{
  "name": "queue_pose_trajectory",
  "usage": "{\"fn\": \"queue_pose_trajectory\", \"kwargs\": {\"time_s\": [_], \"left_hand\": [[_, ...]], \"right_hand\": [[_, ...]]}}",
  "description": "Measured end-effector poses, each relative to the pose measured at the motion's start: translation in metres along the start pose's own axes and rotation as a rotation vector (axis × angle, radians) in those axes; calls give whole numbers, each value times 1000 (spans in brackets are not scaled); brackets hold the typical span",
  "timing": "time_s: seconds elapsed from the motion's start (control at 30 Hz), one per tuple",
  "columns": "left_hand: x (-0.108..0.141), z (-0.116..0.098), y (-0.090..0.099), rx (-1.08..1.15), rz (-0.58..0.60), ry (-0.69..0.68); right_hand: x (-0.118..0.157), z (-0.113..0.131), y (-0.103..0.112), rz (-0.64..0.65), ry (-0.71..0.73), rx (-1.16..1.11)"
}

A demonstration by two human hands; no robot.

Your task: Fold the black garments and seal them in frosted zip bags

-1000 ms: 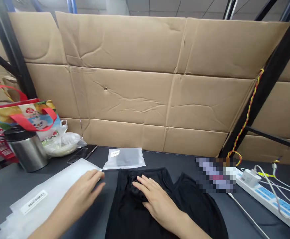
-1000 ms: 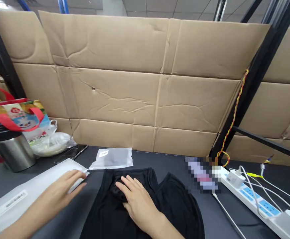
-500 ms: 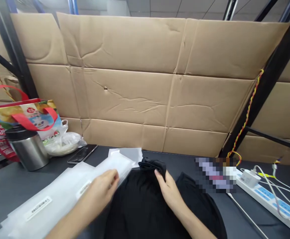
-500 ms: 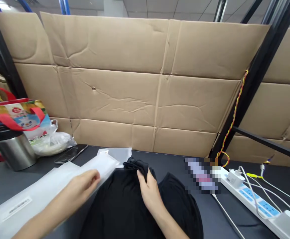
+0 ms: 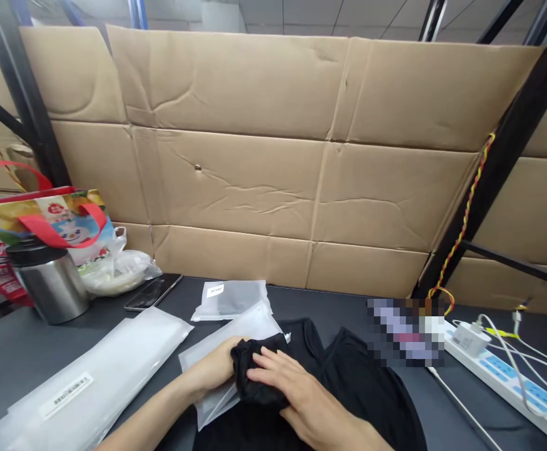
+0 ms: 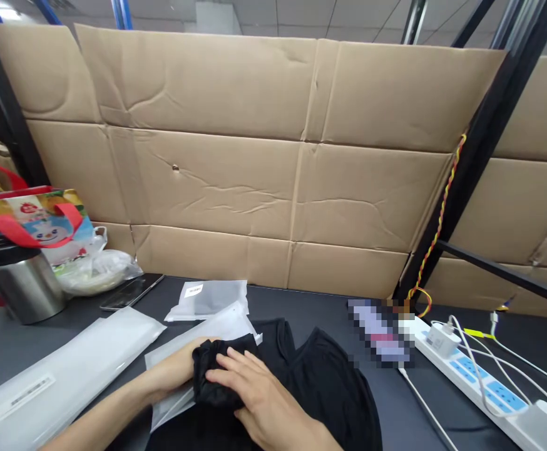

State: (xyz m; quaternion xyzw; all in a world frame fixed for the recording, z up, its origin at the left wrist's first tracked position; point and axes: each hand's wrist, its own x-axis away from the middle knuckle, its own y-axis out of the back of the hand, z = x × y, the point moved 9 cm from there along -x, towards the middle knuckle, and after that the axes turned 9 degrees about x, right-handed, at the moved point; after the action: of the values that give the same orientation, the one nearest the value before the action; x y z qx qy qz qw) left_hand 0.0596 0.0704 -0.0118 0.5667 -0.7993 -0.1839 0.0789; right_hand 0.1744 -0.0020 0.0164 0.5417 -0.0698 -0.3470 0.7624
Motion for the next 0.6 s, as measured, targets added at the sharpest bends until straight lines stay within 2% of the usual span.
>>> {"fn": "queue_pose_trajectory", "kwargs": {"time_s": [0.13, 0.23, 0.33, 0.47, 0.53, 0.6], "left_hand": [[-6, -1, 2, -56, 15, -26], [-4, -21, 8, -159, -37, -101], [4, -44, 2, -278, -35, -174], [13, -62, -17, -411, 11, -247], [15, -66, -26, -452, 57, -284], [16, -69, -32, -477, 108, -318]], "right_hand": [[9, -2, -5, 129, -46, 29], [8, 0, -8, 149, -34, 50], [-2, 10, -11, 112, -6, 106], [-15, 30, -20, 44, 140, 189], [-19, 22, -28, 3, 104, 272], [-22, 2, -34, -62, -21, 371]]}}
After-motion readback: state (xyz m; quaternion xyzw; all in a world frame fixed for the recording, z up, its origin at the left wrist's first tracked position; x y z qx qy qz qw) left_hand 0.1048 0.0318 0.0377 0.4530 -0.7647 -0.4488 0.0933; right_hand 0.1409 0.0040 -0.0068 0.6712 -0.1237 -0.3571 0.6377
